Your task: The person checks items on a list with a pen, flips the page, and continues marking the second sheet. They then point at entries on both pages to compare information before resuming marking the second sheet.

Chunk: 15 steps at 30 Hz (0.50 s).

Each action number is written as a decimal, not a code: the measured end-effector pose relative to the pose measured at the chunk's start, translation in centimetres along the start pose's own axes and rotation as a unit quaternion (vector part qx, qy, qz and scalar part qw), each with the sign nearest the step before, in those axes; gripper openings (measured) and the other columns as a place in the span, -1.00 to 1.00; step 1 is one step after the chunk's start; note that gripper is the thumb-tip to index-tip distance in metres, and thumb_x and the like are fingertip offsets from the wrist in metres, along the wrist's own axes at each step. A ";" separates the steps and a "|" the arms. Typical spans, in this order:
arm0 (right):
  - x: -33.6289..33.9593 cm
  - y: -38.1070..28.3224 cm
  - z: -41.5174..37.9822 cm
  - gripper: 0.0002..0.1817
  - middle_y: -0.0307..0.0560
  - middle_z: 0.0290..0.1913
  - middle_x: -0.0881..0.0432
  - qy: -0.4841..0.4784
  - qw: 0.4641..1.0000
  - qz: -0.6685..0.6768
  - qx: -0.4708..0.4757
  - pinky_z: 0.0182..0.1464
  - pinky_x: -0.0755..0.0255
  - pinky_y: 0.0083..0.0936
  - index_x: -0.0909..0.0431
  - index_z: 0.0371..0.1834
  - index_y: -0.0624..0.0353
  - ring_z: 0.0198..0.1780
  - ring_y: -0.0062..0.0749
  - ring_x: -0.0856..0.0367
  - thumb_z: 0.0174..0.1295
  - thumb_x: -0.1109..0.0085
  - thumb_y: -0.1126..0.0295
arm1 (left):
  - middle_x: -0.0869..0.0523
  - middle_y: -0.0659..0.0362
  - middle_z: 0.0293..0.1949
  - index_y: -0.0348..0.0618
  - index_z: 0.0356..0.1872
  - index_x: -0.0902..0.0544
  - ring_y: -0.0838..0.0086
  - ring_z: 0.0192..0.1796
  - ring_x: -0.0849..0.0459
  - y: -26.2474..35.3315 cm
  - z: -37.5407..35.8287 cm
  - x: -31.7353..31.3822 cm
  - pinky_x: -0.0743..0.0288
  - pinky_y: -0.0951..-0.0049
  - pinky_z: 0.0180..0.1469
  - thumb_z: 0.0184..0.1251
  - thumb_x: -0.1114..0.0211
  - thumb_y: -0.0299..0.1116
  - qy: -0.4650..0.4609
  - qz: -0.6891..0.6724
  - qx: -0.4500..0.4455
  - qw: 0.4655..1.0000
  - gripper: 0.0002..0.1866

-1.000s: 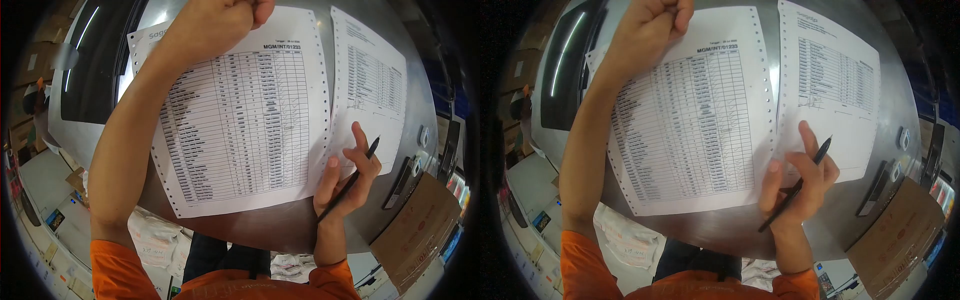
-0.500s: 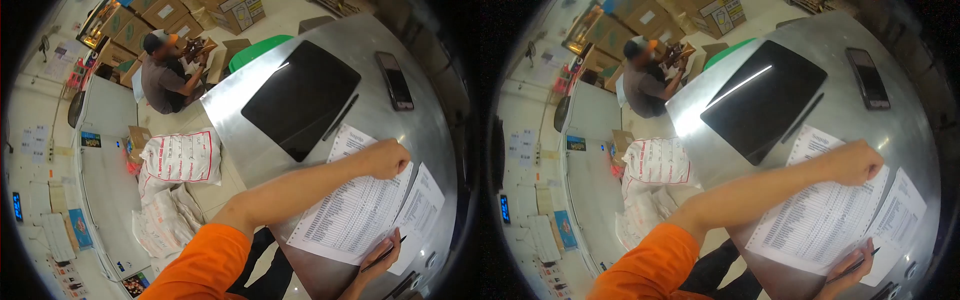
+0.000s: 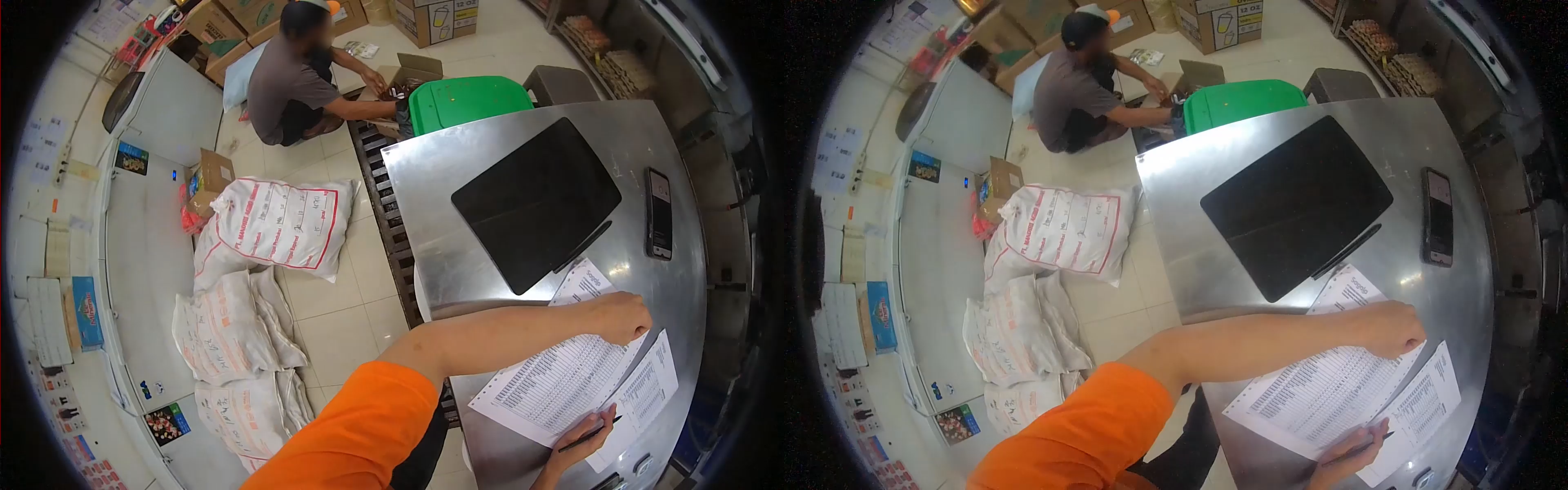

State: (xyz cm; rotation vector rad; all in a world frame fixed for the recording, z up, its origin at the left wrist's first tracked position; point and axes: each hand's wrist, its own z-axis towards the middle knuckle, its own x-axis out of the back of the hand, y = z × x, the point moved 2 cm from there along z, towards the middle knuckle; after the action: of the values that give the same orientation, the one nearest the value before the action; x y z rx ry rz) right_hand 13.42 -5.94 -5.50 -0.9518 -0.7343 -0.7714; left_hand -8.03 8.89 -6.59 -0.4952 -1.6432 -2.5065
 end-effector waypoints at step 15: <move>0.2 0.4 -0.1 -0.73 0.40 0.20 -0.42 -0.003 0.999 -0.044 0.027 0.29 -0.22 -0.14 -0.35 -0.02 0.47 0.21 0.18 -0.41 0.37 0.05 0.44 | -0.58 -0.03 -0.58 -0.18 -0.61 -0.54 0.05 -0.46 -0.55 0.7 0.1 0.6 -0.39 0.12 -0.36 0.06 -0.18 -0.46 -0.008 -0.017 0.013 1.000 -0.89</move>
State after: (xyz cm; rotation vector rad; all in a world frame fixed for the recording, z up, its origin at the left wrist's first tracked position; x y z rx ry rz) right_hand 13.91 -5.95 -5.58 -0.8788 -0.8028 -0.8211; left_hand -8.42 8.70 -5.74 -0.4902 -1.7023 -2.5072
